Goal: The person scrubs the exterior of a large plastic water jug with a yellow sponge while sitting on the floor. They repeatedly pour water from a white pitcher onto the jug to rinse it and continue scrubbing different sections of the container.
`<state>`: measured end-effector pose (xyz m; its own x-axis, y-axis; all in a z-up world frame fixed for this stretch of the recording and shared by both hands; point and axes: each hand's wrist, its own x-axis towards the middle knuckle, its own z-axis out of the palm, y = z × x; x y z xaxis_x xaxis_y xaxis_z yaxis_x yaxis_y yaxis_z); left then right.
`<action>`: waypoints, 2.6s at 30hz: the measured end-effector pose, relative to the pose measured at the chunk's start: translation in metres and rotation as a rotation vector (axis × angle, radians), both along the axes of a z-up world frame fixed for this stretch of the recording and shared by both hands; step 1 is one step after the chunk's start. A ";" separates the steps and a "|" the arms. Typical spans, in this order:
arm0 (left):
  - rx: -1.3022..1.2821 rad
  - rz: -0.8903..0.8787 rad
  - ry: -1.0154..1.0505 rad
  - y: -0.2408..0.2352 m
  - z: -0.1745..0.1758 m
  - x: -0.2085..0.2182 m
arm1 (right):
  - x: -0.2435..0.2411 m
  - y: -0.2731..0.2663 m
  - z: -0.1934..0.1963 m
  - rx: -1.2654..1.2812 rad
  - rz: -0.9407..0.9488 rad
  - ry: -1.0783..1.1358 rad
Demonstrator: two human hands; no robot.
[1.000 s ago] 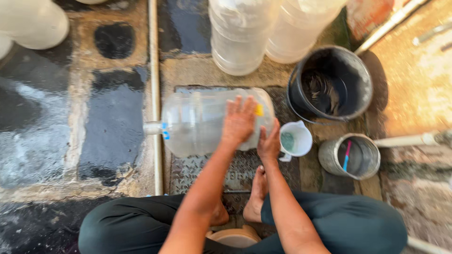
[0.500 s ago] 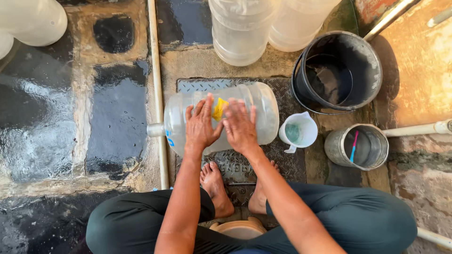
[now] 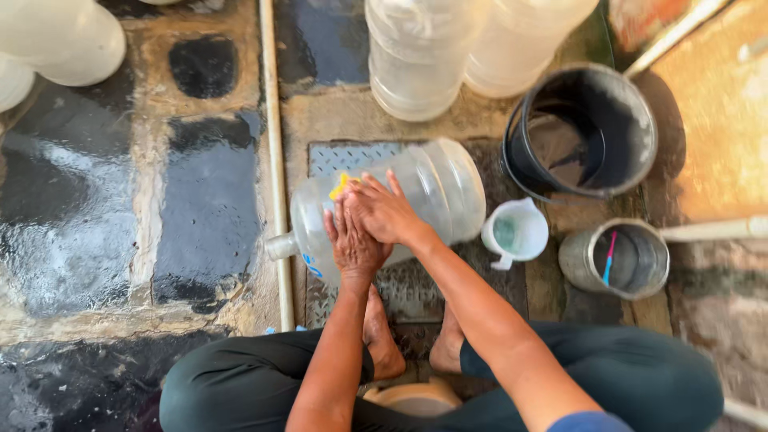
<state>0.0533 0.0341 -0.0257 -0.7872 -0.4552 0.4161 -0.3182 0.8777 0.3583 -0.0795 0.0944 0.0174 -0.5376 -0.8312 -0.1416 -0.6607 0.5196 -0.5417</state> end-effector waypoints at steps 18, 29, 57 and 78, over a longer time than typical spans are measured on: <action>-0.081 0.253 0.057 0.012 -0.019 0.003 | 0.011 0.045 -0.036 0.108 -0.077 0.347; -0.171 0.317 0.042 0.031 -0.042 0.018 | -0.055 0.095 -0.006 0.199 -0.384 0.393; -0.039 0.181 -0.064 0.007 0.000 -0.032 | -0.086 0.254 -0.168 0.085 -1.238 -0.136; -0.360 0.228 -0.042 0.063 -0.078 0.049 | 0.040 0.004 -0.012 -0.292 -0.009 0.224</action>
<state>0.1019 0.0968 -0.1038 -0.7026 -0.4510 0.5505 -0.5265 0.8498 0.0242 -0.0399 0.0979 0.0057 -0.5359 -0.8142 0.2233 -0.7759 0.3708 -0.5104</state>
